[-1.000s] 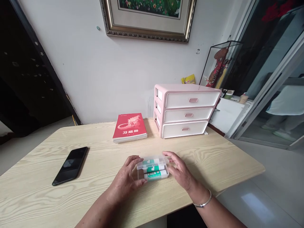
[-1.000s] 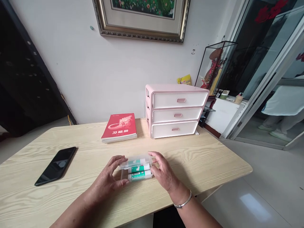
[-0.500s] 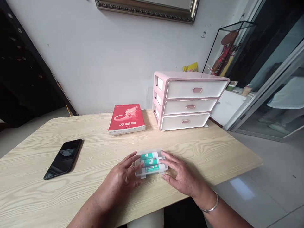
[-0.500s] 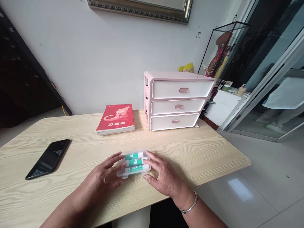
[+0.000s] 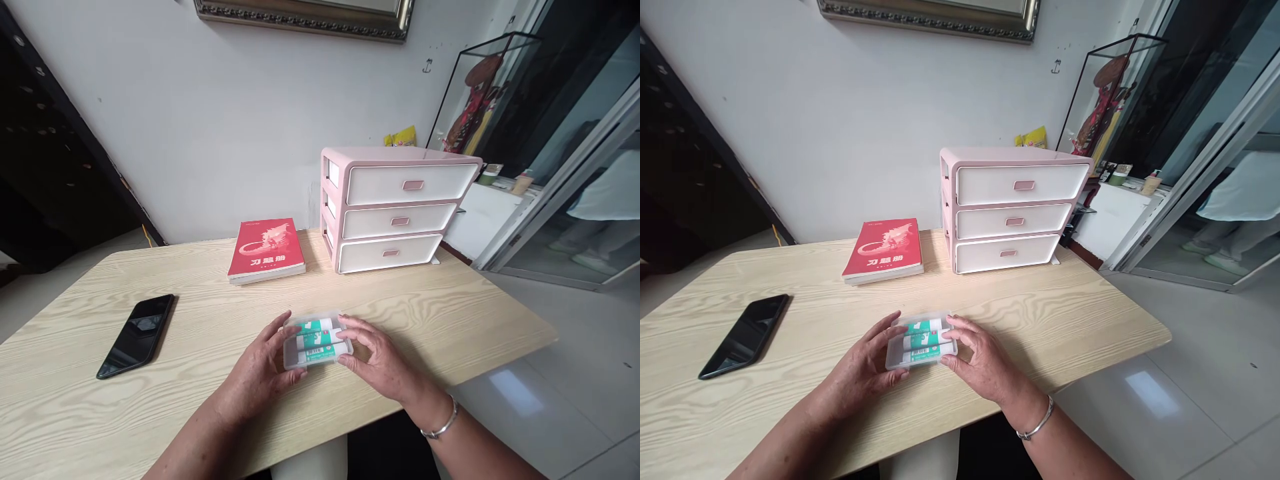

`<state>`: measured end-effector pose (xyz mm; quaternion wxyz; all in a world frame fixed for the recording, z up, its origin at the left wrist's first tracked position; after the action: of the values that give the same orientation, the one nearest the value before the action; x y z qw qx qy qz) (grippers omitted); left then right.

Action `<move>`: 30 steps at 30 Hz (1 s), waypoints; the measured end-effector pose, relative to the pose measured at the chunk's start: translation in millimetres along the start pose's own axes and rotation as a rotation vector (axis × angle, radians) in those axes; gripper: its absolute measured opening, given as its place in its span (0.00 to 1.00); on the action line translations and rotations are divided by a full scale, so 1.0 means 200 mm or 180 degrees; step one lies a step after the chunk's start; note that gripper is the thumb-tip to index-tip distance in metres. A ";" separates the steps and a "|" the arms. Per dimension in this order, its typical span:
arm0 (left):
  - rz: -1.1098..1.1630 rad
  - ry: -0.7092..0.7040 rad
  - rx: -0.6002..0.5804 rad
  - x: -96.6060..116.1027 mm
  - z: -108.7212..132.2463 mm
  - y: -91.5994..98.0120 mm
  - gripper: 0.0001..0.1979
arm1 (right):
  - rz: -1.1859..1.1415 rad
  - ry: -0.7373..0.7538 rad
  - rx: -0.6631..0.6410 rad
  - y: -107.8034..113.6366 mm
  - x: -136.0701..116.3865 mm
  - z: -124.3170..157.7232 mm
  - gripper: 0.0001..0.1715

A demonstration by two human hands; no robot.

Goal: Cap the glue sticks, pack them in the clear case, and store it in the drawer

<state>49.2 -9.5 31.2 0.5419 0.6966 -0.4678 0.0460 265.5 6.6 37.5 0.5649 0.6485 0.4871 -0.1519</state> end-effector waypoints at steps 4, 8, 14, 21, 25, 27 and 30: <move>-0.0195 -0.0018 -0.0008 -0.03 0.00 0.00 0.38 | 0.0095 -0.0049 -0.0024 0.00 0.00 0.00 0.21; -0.0263 -0.0019 0.0016 -0.04 -0.01 -0.01 0.40 | 0.0157 -0.0052 -0.0016 0.00 -0.01 0.00 0.22; -0.0331 -0.0075 -0.0007 -0.04 -0.02 -0.02 0.38 | 0.0534 0.0259 -0.0002 -0.03 -0.06 0.02 0.21; -0.0388 -0.0114 0.0058 -0.04 -0.02 -0.02 0.36 | 0.0935 0.0651 0.0011 -0.07 -0.11 0.05 0.19; -0.0408 -0.0110 0.0114 -0.03 -0.02 -0.01 0.35 | 0.1000 0.0700 0.0041 -0.09 -0.11 0.06 0.20; -0.0399 -0.0094 0.0103 -0.03 -0.02 -0.02 0.34 | 0.0872 0.0646 0.0095 -0.07 -0.11 0.06 0.20; -0.0401 -0.0106 0.0108 -0.05 0.00 -0.03 0.33 | 0.0450 0.0461 0.0180 -0.03 -0.10 0.05 0.17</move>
<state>48.3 -3.0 20.6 0.5240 0.7345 -0.4312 0.0081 254.1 -13.1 46.0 0.5189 0.7062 0.4753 -0.0781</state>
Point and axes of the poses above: each hand's wrist, its own z-axis away from the middle knuckle, its own y-axis out of the back of the hand, x = y × z, the point moved 8 cm from there along -z, towards the middle knuckle, and after that the axes turned 9 degrees about -y, right-handed, at the moved point
